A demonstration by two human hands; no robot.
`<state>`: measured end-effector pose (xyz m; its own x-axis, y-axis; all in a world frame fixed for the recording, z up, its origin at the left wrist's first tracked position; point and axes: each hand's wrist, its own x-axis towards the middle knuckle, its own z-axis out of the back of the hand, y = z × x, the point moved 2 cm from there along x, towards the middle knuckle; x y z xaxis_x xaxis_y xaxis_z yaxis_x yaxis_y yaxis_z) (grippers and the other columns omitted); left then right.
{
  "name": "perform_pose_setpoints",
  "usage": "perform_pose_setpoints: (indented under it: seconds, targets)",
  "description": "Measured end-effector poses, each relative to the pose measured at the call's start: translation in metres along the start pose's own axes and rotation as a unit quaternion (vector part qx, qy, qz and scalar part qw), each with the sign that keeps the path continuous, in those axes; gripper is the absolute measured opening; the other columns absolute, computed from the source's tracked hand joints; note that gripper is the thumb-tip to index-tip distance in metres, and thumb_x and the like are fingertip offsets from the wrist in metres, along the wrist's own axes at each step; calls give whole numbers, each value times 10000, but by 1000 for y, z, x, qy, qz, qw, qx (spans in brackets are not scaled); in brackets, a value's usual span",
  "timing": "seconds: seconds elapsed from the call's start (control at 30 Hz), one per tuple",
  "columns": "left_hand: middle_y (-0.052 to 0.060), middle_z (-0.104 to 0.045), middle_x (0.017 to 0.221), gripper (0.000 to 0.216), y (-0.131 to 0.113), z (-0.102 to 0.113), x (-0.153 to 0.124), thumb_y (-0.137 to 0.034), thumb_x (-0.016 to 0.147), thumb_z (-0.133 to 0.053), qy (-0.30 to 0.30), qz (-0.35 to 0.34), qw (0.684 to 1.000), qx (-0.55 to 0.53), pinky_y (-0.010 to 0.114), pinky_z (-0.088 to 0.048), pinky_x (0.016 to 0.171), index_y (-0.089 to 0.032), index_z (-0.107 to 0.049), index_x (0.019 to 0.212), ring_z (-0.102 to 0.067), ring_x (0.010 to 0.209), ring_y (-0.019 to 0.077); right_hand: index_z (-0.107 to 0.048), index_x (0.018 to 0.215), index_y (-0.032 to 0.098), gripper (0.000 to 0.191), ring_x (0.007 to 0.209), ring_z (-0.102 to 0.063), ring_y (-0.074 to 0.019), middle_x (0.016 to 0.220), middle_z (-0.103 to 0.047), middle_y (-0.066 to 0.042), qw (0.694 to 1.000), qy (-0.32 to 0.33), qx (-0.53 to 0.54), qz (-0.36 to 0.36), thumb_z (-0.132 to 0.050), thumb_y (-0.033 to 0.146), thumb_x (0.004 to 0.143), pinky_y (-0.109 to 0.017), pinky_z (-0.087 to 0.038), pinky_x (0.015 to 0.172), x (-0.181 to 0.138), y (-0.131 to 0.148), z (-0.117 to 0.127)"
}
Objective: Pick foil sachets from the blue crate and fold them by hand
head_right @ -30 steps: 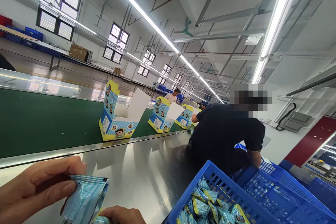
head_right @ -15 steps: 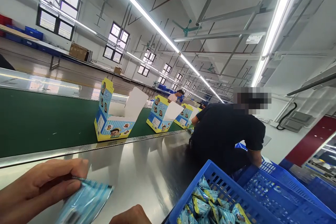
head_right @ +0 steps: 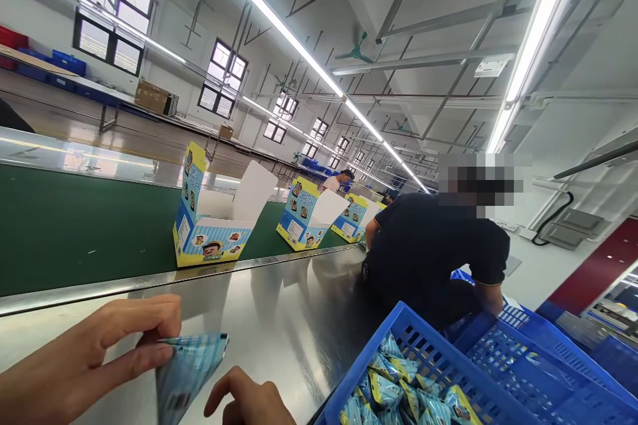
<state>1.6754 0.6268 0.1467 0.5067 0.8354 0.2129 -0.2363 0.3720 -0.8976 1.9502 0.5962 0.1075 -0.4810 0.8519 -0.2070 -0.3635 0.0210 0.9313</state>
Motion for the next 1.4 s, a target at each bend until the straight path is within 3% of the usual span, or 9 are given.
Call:
perform_pose_setpoints:
  seconds: [0.2, 0.37, 0.5, 0.63, 0.83, 0.93, 1.1, 1.3, 1.4]
  targets:
    - [-1, -628, 952, 491, -10, -5, 3, -739, 1007, -562, 27, 8, 1000, 9, 235, -470, 834, -271, -644, 882, -562, 925, 199, -582, 1012, 217, 383, 572, -355, -73, 592, -419, 133, 999, -17, 21, -32, -892, 355, 836, -261, -242, 601, -12, 20, 2]
    - [11, -627, 949, 462, -14, -1, 8, -690, 1021, -566, 28, 22, 999, 30, 271, -450, 818, -253, -639, 892, -562, 928, 209, -539, 968, 228, 343, 551, -365, -73, 567, -459, 129, 999, -20, -5, -45, -828, 244, 786, -238, -262, 590, -5, 11, 6]
    - [16, -609, 1000, 447, -10, -1, 11, -693, 1013, -615, 102, 13, 994, -30, 265, -478, 834, -253, -647, 937, -555, 947, 210, -568, 1046, 212, 383, 545, -368, -72, 584, -469, 125, 999, -27, 11, -36, -837, 293, 786, -240, -247, 567, -3, 6, 8]
    - [18, -614, 979, 448, -11, -1, 12, -688, 1017, -616, 71, 19, 997, -8, 277, -459, 867, -254, -651, 913, -549, 989, 225, -584, 1035, 209, 402, 554, -335, -66, 568, -433, 133, 998, -25, 28, -50, -906, 277, 803, -249, -216, 586, -11, 16, 6]
    - [-10, -531, 860, 544, -29, -3, 16, -758, 967, -680, 93, 27, 989, -114, 272, -394, 773, -227, -617, 867, -482, 857, 186, -592, 1134, 192, 713, 542, -337, -61, 588, -418, 142, 995, -25, 97, 8, -949, 696, 778, -262, -217, 583, -14, 12, 8]
    - [-22, -482, 808, 551, -34, -3, 18, -746, 945, -728, 132, 7, 975, -181, 273, -399, 730, -219, -600, 854, -458, 787, 169, -593, 1160, 196, 734, 542, -344, -60, 595, -454, 135, 994, 9, 107, -9, -980, 671, 755, -259, -220, 579, -11, 5, 11]
    - [-24, -501, 802, 538, -31, -7, 22, -724, 944, -752, 115, 12, 973, -201, 266, -398, 737, -208, -620, 870, -466, 792, 163, -624, 1109, 206, 634, 518, -368, -71, 534, -463, 136, 997, -3, 30, -72, -1033, 435, 681, -259, -236, 570, -7, 0, 15]
    - [-35, -509, 785, 481, -27, -12, 28, -658, 980, -743, 106, -9, 973, -205, 274, -360, 703, -212, -622, 843, -439, 766, 155, -583, 1167, 199, 627, 568, -370, -71, 628, -467, 118, 998, -1, 62, -20, -972, 533, 804, -244, -251, 590, -18, 10, 19]
    - [-28, -539, 801, 465, -30, -11, 31, -651, 1020, -612, 46, -9, 995, -89, 302, -363, 726, -228, -602, 827, -471, 791, 173, -554, 1177, 213, 710, 582, -390, -80, 656, -483, 111, 995, 0, 101, -1, -937, 688, 814, -243, -257, 594, -22, 13, 20]
